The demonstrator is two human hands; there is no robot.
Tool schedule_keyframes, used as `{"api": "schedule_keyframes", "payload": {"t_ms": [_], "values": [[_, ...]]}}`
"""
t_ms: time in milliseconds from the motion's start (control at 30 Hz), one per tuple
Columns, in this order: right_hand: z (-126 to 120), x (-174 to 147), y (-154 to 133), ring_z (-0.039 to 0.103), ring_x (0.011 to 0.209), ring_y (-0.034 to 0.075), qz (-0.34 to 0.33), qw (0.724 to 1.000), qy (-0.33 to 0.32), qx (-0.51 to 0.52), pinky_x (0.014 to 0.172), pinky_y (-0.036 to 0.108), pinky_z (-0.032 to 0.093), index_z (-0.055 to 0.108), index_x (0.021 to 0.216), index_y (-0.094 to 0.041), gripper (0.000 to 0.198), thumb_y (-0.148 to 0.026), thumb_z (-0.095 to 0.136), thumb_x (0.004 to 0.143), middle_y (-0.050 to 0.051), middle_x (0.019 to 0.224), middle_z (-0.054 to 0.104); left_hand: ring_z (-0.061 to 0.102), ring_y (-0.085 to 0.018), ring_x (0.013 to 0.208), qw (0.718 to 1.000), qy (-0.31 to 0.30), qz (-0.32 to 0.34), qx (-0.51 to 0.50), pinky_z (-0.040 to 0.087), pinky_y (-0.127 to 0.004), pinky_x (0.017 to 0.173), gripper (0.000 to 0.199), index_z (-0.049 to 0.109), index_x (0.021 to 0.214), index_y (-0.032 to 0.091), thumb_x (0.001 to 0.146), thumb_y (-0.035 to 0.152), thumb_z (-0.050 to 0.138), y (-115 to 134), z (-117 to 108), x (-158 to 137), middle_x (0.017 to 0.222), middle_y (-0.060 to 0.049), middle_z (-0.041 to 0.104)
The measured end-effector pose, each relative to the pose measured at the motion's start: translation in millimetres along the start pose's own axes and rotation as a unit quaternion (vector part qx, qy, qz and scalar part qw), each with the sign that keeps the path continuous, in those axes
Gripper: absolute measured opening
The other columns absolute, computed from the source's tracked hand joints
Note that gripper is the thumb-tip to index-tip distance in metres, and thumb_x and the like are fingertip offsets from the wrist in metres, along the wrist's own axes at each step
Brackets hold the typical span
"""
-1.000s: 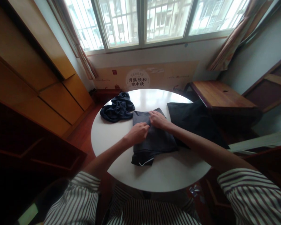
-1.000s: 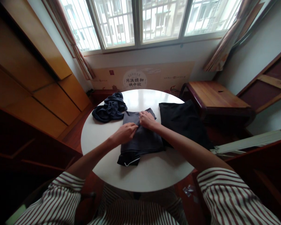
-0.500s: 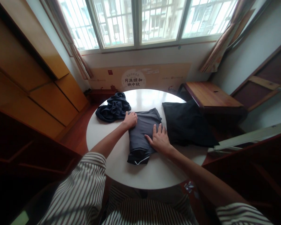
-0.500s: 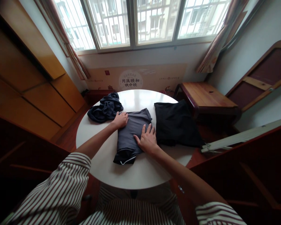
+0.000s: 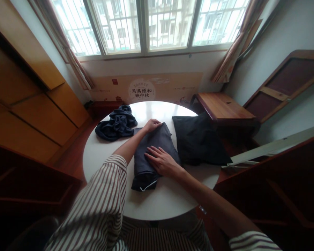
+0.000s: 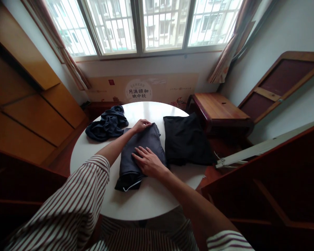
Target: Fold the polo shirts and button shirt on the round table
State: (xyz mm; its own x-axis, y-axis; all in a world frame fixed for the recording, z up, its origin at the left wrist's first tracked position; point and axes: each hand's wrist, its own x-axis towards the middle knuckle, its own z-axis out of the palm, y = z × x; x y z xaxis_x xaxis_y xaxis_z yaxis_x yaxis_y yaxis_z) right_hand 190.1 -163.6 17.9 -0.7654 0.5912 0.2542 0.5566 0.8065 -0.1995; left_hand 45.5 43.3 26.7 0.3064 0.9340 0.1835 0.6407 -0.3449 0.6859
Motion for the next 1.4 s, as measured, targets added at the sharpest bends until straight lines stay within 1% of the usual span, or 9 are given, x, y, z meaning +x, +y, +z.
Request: {"api": "schedule_keyframes", "payload": {"t_ms": [267, 400, 500, 700, 900, 1000, 1200, 1300, 1400], "values": [[0.8, -1.1, -1.7, 0.038, 0.143, 0.029, 0.005, 0.999, -0.019, 0.03, 0.118, 0.052, 0.026, 0.052, 0.146, -0.025, 0.046, -0.038, 0.041, 0.103, 0.01, 0.154, 0.044, 0.064, -0.019, 0.09, 0.998, 0.021, -0.013, 0.051, 0.05, -0.03, 0.088, 0.022, 0.075, 0.098, 0.007, 0.093, 0.022, 0.061, 9.0, 6.5, 6.5, 0.102, -0.013, 0.072], [-0.1, -1.5, -4.2, 0.032, 0.146, 0.033, 0.032, 0.999, -0.02, 0.018, 0.118, 0.057, 0.021, 0.051, 0.147, -0.028, 0.048, -0.042, 0.045, 0.102, 0.011, 0.157, 0.039, 0.059, -0.023, 0.115, 0.988, 0.036, 0.093, 0.118, 0.041, -0.036, 0.106, 0.034, 0.071, 0.111, 0.012, 0.102, 0.028, 0.042, 22.2, 10.5, -18.6, 0.12, -0.014, 0.066], [1.2, -1.5, -5.0, 0.03, 0.146, 0.034, 0.043, 0.999, -0.01, 0.008, 0.118, 0.058, 0.02, 0.05, 0.148, -0.028, 0.05, -0.045, 0.045, 0.101, 0.012, 0.158, 0.037, 0.053, -0.022, 0.128, 0.971, -0.048, 0.156, 0.174, 0.038, -0.034, 0.111, 0.041, 0.062, 0.126, 0.012, 0.104, 0.031, 0.034, 25.3, 16.2, -43.5, 0.134, -0.015, 0.06], [-0.1, -1.1, -3.6, 0.031, 0.146, 0.032, 0.002, 0.999, -0.026, 0.026, 0.118, 0.057, 0.022, 0.049, 0.148, -0.027, 0.049, -0.043, 0.041, 0.103, 0.009, 0.157, 0.04, 0.022, -0.021, 0.151, 0.954, -0.131, 0.102, 0.248, 0.016, -0.045, 0.122, 0.055, 0.031, 0.155, 0.017, 0.106, 0.04, 0.026, 11.5, 23.1, -57.7, 0.163, -0.011, 0.026], [0.8, 0.6, -2.7, 0.04, 0.142, 0.027, -0.042, 0.995, -0.043, 0.074, 0.117, 0.051, 0.031, 0.051, 0.146, -0.022, 0.046, -0.028, 0.037, 0.103, 0.007, 0.151, 0.049, 0.022, -0.022, 0.151, 0.96, -0.14, 0.048, 0.239, 0.016, -0.048, 0.122, 0.053, 0.029, 0.156, 0.019, 0.105, 0.036, 0.023, 16.3, 18.3, -36.3, 0.163, -0.009, 0.028], [2.6, 0.7, -3.3, 0.041, 0.142, 0.027, -0.037, 0.996, -0.03, 0.074, 0.116, 0.051, 0.032, 0.052, 0.146, -0.022, 0.045, -0.027, 0.038, 0.103, 0.008, 0.15, 0.05, 0.02, -0.025, 0.152, 0.964, -0.105, 0.014, 0.245, 0.02, -0.051, 0.121, 0.053, 0.031, 0.154, 0.015, 0.104, 0.032, 0.027, 24.4, 14.9, -39.3, 0.162, -0.014, 0.027], [4.2, 0.6, -3.1, 0.04, 0.142, 0.028, -0.036, 0.996, -0.025, 0.074, 0.117, 0.051, 0.031, 0.052, 0.145, -0.019, 0.045, -0.029, 0.037, 0.103, 0.009, 0.15, 0.05, 0.029, -0.031, 0.147, 0.959, -0.045, -0.015, 0.279, 0.029, -0.054, 0.116, 0.048, 0.043, 0.145, 0.011, 0.099, 0.021, 0.035, 24.2, -12.6, -107.1, 0.157, -0.019, 0.035], [5.3, 0.7, -3.7, 0.041, 0.141, 0.027, -0.035, 0.996, -0.013, 0.085, 0.117, 0.05, 0.031, 0.052, 0.143, -0.018, 0.044, -0.029, 0.038, 0.103, 0.01, 0.148, 0.052, 0.042, -0.033, 0.137, 0.957, 0.025, -0.056, 0.284, 0.035, -0.049, 0.113, 0.047, 0.048, 0.138, 0.005, 0.097, 0.026, 0.043, 17.7, -26.8, -159.7, 0.144, -0.024, 0.048], [1.3, 1.9, -7.0, 0.05, 0.132, 0.026, -0.01, 0.995, 0.029, 0.1, 0.114, 0.046, 0.037, 0.048, 0.144, -0.014, 0.048, -0.028, 0.046, 0.099, 0.015, 0.141, 0.057, 0.045, -0.035, 0.133, 0.96, 0.093, -0.106, 0.243, 0.038, -0.049, 0.111, 0.062, 0.041, 0.14, 0.004, 0.09, 0.037, 0.057, 15.9, -30.9, -208.0, 0.138, -0.025, 0.05]]}}
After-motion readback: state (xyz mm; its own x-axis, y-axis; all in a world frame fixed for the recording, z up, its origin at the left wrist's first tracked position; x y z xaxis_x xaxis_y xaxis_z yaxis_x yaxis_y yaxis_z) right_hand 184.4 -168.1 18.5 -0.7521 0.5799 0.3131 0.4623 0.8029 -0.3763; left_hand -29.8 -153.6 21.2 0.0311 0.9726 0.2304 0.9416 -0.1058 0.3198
